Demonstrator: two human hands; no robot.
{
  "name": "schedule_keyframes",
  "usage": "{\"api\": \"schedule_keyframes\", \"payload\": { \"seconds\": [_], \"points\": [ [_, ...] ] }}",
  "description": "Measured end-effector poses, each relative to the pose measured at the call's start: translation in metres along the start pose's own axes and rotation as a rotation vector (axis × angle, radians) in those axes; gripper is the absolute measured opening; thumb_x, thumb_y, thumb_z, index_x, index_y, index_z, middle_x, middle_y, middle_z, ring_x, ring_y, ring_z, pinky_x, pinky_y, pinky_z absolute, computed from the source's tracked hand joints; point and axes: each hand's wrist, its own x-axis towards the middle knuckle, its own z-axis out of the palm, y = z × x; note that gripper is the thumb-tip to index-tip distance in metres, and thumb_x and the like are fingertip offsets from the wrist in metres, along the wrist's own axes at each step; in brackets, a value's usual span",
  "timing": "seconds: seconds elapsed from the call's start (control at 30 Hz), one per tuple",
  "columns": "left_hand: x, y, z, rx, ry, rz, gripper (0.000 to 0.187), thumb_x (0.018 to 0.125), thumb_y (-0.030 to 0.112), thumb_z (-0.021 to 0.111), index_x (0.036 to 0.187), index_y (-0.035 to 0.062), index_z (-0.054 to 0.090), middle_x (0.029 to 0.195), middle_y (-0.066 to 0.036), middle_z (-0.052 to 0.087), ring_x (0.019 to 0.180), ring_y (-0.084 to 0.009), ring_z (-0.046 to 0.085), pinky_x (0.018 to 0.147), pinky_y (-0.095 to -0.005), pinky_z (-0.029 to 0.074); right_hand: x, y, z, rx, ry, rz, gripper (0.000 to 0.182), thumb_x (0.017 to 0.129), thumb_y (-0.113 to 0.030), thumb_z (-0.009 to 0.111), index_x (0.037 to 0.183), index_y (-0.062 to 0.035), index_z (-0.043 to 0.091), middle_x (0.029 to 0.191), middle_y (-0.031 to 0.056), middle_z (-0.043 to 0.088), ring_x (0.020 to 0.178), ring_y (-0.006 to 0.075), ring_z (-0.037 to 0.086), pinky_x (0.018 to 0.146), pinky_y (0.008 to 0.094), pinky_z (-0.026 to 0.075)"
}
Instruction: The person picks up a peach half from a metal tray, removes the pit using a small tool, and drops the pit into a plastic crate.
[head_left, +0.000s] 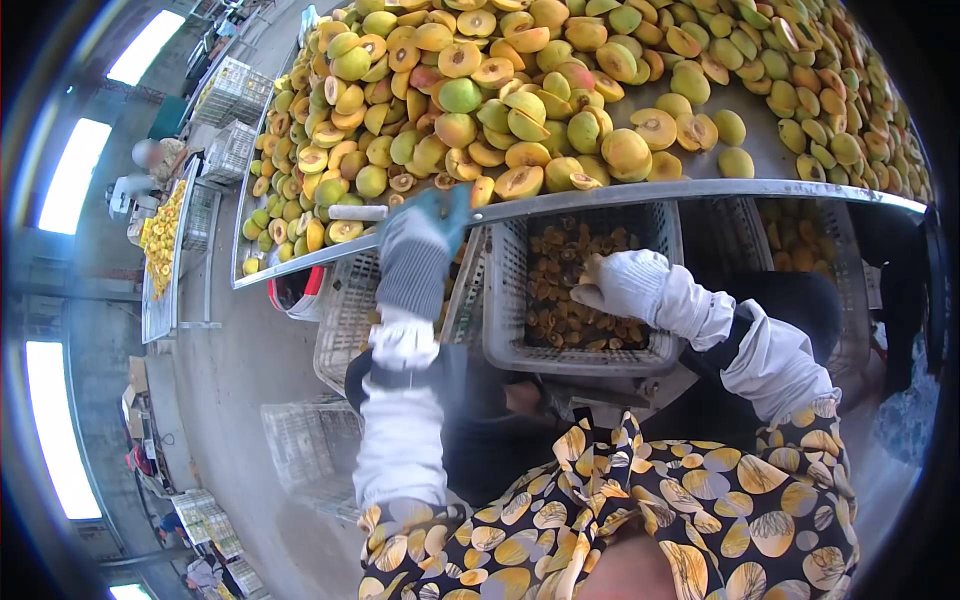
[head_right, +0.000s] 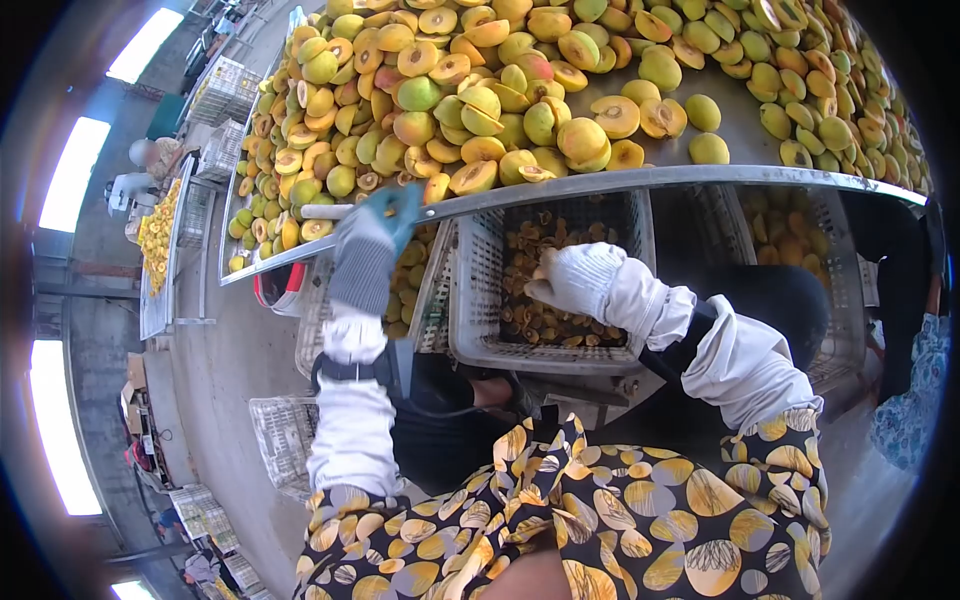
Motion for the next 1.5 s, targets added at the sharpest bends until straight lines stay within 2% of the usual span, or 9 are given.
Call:
{"api": "schedule_keyframes", "payload": {
  "seconds": [0.27,0.43,0.47,0.87,1.0,1.03,1.23,1.37,1.5],
  "points": [
    [0.069,0.013,0.014,0.061,-0.351,0.104,0.070,0.091,0.065,0.052,0.121,0.0042,0.068,0.117,-0.020,0.070,0.106,-0.0337,0.069,0.096,-0.0414,0.052,0.009,-0.003,-0.029,0.424,0.037,0.076,0.052,0.097,-0.053,0.056,0.098,-0.0017,0.063,0.064,0.0151,0.066,0.056,0.0295,0.066,0.051,0.0385,0.052],
    [0.040,-0.001,0.059,-0.788,-0.024,0.131,0.016,0.092,0.008,0.070,0.107,0.0025,0.072,0.095,-0.010,0.073,0.083,-0.0142,0.066,0.081,-0.0281,0.055,0.011,-0.015,-0.067,1.211,-0.069,0.334,0.056,0.099,-0.058,0.052,0.100,-0.0024,0.059,0.058,0.0032,0.056,0.038,0.0111,0.050,0.030,0.0238,0.037],
    [0.038,0.008,0.055,-0.427,0.176,0.459,0.043,0.096,0.045,0.061,0.102,0.0042,0.073,0.098,-0.022,0.072,0.076,-0.0335,0.071,0.075,-0.0443,0.056,0.020,-0.017,-0.062,1.229,-0.056,0.402,0.058,0.099,-0.059,0.050,0.107,-0.0017,0.058,0.057,0.0025,0.055,0.036,0.0101,0.048,0.031,0.0224,0.037],
    [0.090,0.020,0.016,0.058,-0.600,0.360,0.063,0.085,0.052,0.064,0.134,0.0127,0.062,0.119,-0.016,0.070,0.105,-0.0307,0.069,0.096,-0.0392,0.053,0.010,-0.013,-0.061,1.267,0.032,0.374,0.049,0.097,-0.054,0.057,0.098,-0.0051,0.059,0.067,0.0047,0.060,0.038,0.0117,0.049,0.031,0.0249,0.039],
    [0.078,0.005,0.021,-0.697,-0.544,0.080,0.033,0.094,0.008,0.059,0.126,0.0060,0.065,0.102,-0.010,0.072,0.071,-0.0113,0.065,0.066,-0.0249,0.054,0.000,-0.013,-0.065,1.268,0.058,0.340,0.051,0.096,-0.055,0.058,0.099,-0.0039,0.059,0.065,0.0042,0.060,0.036,0.0114,0.048,0.031,0.0249,0.038],
    [0.069,0.002,0.019,-0.734,-0.435,0.153,0.032,0.090,-0.003,0.052,0.116,0.0070,0.069,0.103,-0.010,0.070,0.097,-0.0147,0.067,0.090,-0.0262,0.053,-0.001,-0.013,-0.066,1.277,0.082,0.346,0.051,0.096,-0.054,0.058,0.099,-0.0034,0.060,0.064,0.0039,0.059,0.036,0.0112,0.047,0.031,0.0244,0.037],
    [-0.028,0.067,0.030,-1.033,0.162,0.839,0.043,0.088,-0.008,0.049,0.126,0.0063,0.064,0.136,-0.014,0.056,0.117,-0.0193,0.059,0.096,-0.0277,0.050,0.003,-0.007,-0.063,1.435,0.039,0.258,0.046,0.096,-0.047,0.062,0.093,-0.0012,0.064,0.053,0.0024,0.054,0.032,0.0110,0.044,0.031,0.0234,0.037],
    [-0.046,0.079,0.036,-2.197,-0.399,0.388,0.067,0.088,-0.013,0.055,0.149,0.0094,0.039,0.143,-0.019,0.050,0.127,-0.0268,0.056,0.103,-0.0338,0.051,-0.003,-0.019,-0.076,1.485,0.072,0.162,0.035,0.095,-0.037,0.065,0.099,-0.0025,0.062,0.058,0.0028,0.056,0.033,0.0113,0.046,0.030,0.0235,0.038],
    [-0.045,0.085,0.061,-1.530,0.090,0.593,0.056,0.097,0.008,0.059,0.148,0.0033,0.038,0.143,-0.018,0.050,0.130,-0.0272,0.053,0.109,-0.0386,0.046,-0.006,-0.024,-0.080,1.534,0.085,0.168,0.034,0.093,-0.032,0.068,0.109,-0.0030,0.057,0.080,0.0048,0.066,0.044,0.0096,0.052,0.032,0.0236,0.041]
  ]
}}
